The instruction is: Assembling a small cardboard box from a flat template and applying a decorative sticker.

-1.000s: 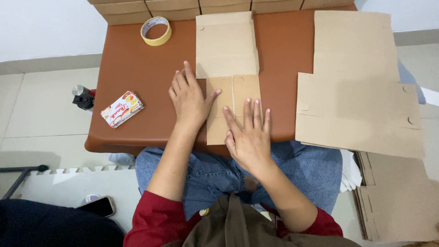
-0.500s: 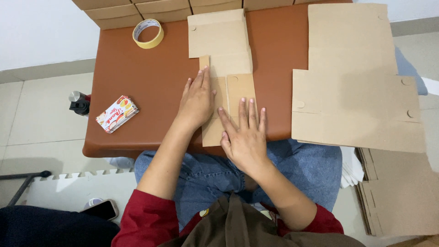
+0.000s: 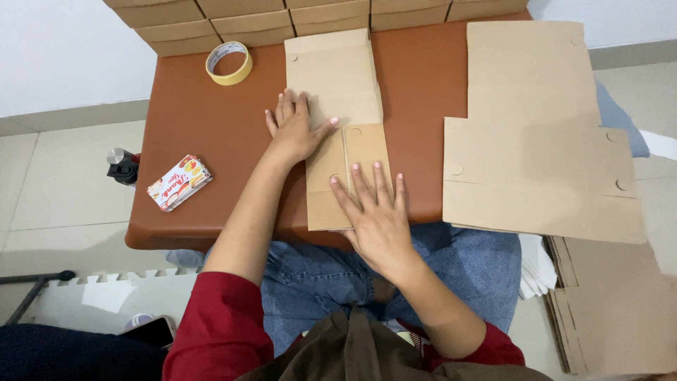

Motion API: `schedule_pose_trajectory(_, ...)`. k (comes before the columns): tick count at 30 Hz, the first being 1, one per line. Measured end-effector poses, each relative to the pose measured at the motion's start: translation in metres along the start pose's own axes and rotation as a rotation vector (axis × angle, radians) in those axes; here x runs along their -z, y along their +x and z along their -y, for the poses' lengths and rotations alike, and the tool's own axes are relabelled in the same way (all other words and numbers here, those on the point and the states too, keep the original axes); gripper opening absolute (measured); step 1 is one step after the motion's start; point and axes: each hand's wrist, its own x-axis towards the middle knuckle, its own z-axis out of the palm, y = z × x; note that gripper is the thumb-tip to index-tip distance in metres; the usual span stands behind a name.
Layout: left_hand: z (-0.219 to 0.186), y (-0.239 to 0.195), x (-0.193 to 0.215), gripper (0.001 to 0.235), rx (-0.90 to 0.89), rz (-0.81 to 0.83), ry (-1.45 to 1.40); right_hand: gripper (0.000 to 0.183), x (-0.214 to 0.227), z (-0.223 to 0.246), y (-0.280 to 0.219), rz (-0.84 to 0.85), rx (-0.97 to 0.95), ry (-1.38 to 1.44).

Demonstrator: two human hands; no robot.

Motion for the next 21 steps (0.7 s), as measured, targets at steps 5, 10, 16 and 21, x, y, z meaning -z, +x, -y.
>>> schedule_pose_trajectory(5, 0.005, -0.008, -0.015, 0.088, 0.117, 0.033, 0.015, 0.076, 0.011, 0.004, -0.020, 0.031, 0.028, -0.026)
schedule_pose_trajectory(10, 0.001, -0.030, -0.025, 0.067, 0.121, -0.023, 0.083, 0.075, 0.010, 0.013, -0.034, 0.023, 0.064, -0.060)
schedule_pose_trajectory(16, 0.013, -0.016, -0.034, 0.049, 0.065, -0.199, -0.015, 0.073, 0.017, 0.013, -0.032, 0.021, 0.078, -0.019)
schedule_pose_trajectory(21, 0.015, -0.009, -0.033, 0.047, -0.114, -0.188, -0.153, 0.075, 0.021, 0.014, -0.032, 0.012, 0.079, 0.004)
